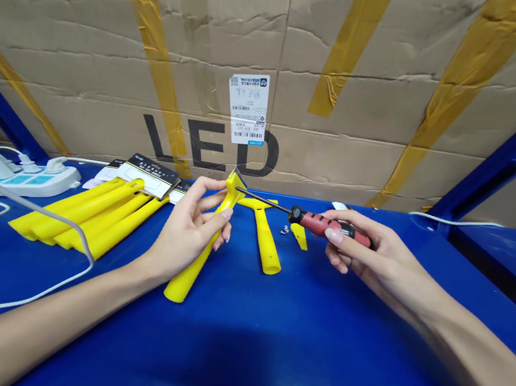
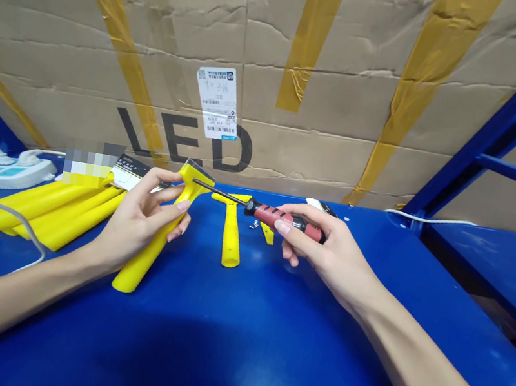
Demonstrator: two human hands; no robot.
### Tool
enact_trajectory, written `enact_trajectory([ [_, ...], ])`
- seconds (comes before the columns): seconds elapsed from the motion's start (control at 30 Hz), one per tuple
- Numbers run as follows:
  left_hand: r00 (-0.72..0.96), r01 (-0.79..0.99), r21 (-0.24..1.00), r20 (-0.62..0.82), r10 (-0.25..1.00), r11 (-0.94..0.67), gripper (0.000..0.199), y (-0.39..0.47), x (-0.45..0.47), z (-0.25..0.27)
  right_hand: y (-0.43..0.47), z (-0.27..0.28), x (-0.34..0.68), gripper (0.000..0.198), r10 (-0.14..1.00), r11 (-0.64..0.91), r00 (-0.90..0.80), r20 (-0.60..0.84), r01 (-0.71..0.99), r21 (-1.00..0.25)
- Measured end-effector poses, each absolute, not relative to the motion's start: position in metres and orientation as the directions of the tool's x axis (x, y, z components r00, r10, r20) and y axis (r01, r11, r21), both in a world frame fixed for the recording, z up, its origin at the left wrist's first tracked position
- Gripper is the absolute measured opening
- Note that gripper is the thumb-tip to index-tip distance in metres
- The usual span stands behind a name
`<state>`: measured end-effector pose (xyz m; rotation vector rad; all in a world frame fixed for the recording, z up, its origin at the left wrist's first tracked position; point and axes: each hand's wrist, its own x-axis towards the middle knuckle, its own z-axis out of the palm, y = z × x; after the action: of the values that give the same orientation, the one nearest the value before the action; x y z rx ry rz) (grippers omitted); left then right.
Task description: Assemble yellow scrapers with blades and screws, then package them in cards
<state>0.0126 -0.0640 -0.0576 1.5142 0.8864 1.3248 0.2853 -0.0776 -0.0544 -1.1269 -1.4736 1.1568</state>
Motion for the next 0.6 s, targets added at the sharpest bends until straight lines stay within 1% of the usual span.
enact_trajectory([
  [0.1, 0.180, -0.018, 0.933, 0.356, 0.917, -0.359, 0.030, -0.0650, 0.0114, -0.0581, -0.0787, -0.0535, 0.2883, 0.046, 0.976, 0.213, -0.120, 0.183, 0.317, -0.924],
  [0.17, 0.190, -0.003, 0.929, 0.364, 0.912, -0.371, 0.027, -0.0654, 0.0101, -0.0595, -0.0789, -0.0534, 0.2900, 0.049, 0.978, 0.207, -0.109, 0.180, 0.356, -0.911],
  [0.23, 0.200, -0.004, 0.930, 0.361, 0.911, -0.367, 0.027, -0.0657, 0.0088, -0.0611, -0.0783, -0.0543, 0.2909, 0.049, 0.981, 0.180, -0.122, 0.149, 0.299, -0.937],
  [0.37, 0.232, -0.006, 0.936, 0.343, 0.910, -0.351, 0.025, -0.0668, 0.0071, -0.0625, -0.0754, -0.0570, 0.2900, 0.042, 0.988, 0.044, -0.148, 0.033, 0.077, -0.996],
  [0.47, 0.238, -0.009, 0.933, 0.352, 0.905, -0.361, 0.026, -0.0669, 0.0076, -0.0611, -0.0732, -0.0571, 0.2889, 0.035, 0.986, -0.063, -0.161, -0.053, -0.055, -0.997],
  [0.6, 0.234, -0.050, 0.927, 0.373, 0.898, -0.372, 0.037, -0.0653, 0.0118, -0.0589, -0.0697, -0.0562, 0.2907, 0.024, 0.972, -0.170, -0.188, -0.140, -0.151, -0.974],
])
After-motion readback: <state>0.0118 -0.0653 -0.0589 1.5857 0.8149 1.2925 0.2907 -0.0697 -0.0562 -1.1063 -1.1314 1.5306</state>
